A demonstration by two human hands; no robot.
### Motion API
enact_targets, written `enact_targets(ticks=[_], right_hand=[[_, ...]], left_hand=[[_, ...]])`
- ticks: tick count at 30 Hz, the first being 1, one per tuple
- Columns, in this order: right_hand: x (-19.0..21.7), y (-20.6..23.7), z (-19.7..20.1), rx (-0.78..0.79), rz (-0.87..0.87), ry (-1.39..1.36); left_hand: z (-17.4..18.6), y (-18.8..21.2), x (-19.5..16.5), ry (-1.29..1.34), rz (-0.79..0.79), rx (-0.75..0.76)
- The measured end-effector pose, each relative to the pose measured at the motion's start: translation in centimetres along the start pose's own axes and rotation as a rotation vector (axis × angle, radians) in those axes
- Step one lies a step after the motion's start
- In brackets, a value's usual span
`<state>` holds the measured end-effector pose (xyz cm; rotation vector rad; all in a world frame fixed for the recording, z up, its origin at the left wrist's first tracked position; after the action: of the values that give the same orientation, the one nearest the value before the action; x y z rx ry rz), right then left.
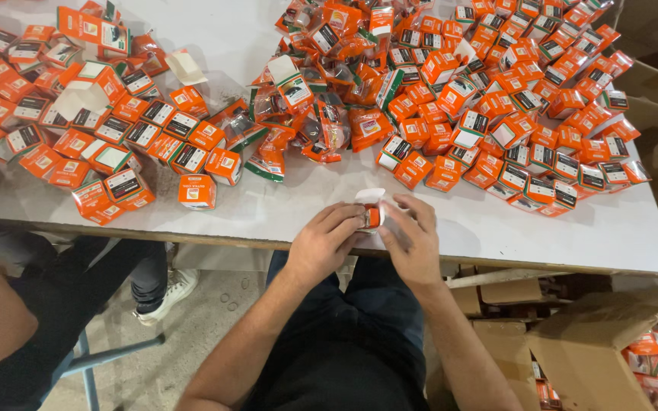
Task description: The person picks up small orange product boxes from a large pile on the table, opens and folds each box, and places the folded boxes into a cardboard box beside the table, repeating this cycle continuously throughout the clip.
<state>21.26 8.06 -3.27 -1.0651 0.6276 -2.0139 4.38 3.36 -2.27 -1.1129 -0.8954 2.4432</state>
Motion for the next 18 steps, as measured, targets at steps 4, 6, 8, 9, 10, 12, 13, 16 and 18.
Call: enact_targets(ticks=[4, 6, 8, 9, 10, 12, 13, 16, 18], right_hand=[[-0.2, 0.5, -1.1, 0.104, 0.08, 0.083], [-0.9, 0.4, -1.6, 0.108, 0.026, 0.032], [-1.9, 0.5, -1.9, 0.059, -0.126, -0.17], [-2.3, 0.5, -2.0, 0.032, -0.196, -0.271], [-2.3, 0.3, -1.9, 0.017, -0.193, -0.313], [-2.2, 0.1, -1.5, -0.005, -0.199, -0.394], [-1.4, -0.2, -1.3, 0.064, -0.07, -0.302], [-0.3, -0.5, -0.9, 0.19, 0.141, -0.129], [-0.9, -0.4, -1.0, 0.176, 0.041, -0.162]], left_hand=[[-0.2, 0.1, 0.7, 0.079, 0.138, 0.029], [-0.1, 0.0, 0.7, 0.105, 0.153, 0.026], [0.0, -0.1, 0.4, 0.104, 0.097, 0.032], [0.0, -0.2, 0.4, 0.105, 0.086, 0.039], [-0.1, -0.2, 0.4, 0.105, 0.077, 0.042], [-0.6, -0.2, 1.1, 0.112, 0.163, 0.082], [-1.0, 0.0, 1.7, 0.117, 0.253, 0.118], [-1.4, 0.3, 2.3, 0.117, 0.295, 0.11], [-1.4, 0.4, 2.2, 0.118, 0.26, 0.086]])
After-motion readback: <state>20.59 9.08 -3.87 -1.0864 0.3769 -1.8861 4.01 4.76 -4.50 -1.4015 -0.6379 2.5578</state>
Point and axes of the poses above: each hand's wrist, its own y-axis away from the middle knuckle, its own z-axis out of the back of the hand, x = y × z, the point moved 6 cm from there along -y, towards the middle knuckle, and after that the axes turned 7 degrees about z, right-handed, at the moved point
